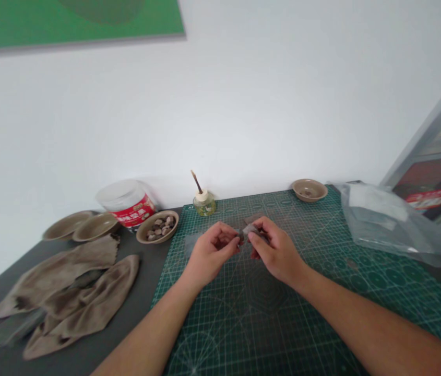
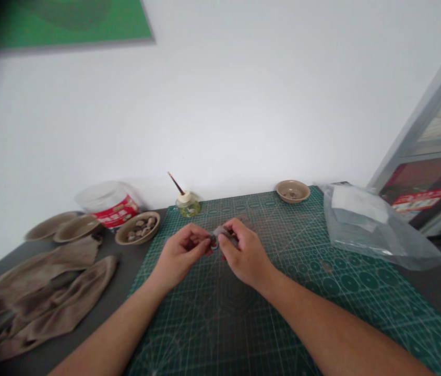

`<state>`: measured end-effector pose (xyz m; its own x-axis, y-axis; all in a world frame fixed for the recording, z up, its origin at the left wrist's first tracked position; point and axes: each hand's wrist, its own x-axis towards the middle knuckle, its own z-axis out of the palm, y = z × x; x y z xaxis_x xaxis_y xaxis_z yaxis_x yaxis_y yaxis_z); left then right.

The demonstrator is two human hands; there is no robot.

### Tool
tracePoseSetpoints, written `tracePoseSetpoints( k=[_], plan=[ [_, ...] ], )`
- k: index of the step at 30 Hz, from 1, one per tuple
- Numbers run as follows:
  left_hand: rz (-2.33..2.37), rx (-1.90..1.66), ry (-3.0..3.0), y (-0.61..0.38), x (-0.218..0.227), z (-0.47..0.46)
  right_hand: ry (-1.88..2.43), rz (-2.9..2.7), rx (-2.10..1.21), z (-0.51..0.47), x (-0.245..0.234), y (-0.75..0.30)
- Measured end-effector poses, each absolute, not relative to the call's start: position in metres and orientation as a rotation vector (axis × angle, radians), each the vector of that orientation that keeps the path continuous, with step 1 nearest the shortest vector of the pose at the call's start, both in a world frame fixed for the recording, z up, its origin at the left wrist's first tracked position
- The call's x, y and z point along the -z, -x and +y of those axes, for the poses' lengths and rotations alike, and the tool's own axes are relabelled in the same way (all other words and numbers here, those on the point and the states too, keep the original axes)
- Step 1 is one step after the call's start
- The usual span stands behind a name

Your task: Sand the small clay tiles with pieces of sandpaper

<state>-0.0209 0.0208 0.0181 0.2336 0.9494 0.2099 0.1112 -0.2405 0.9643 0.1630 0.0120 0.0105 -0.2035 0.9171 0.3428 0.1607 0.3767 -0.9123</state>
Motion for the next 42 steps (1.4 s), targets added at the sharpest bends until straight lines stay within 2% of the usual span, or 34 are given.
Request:
tracePoseSetpoints(
  k=[42],
  plan=[
    [1.049,-1.122,-1.642,0.0227,-0.0153,0.0225,1.056,-1.631,-0.858,0.0138,-0.0084,-0.1635]
  ],
)
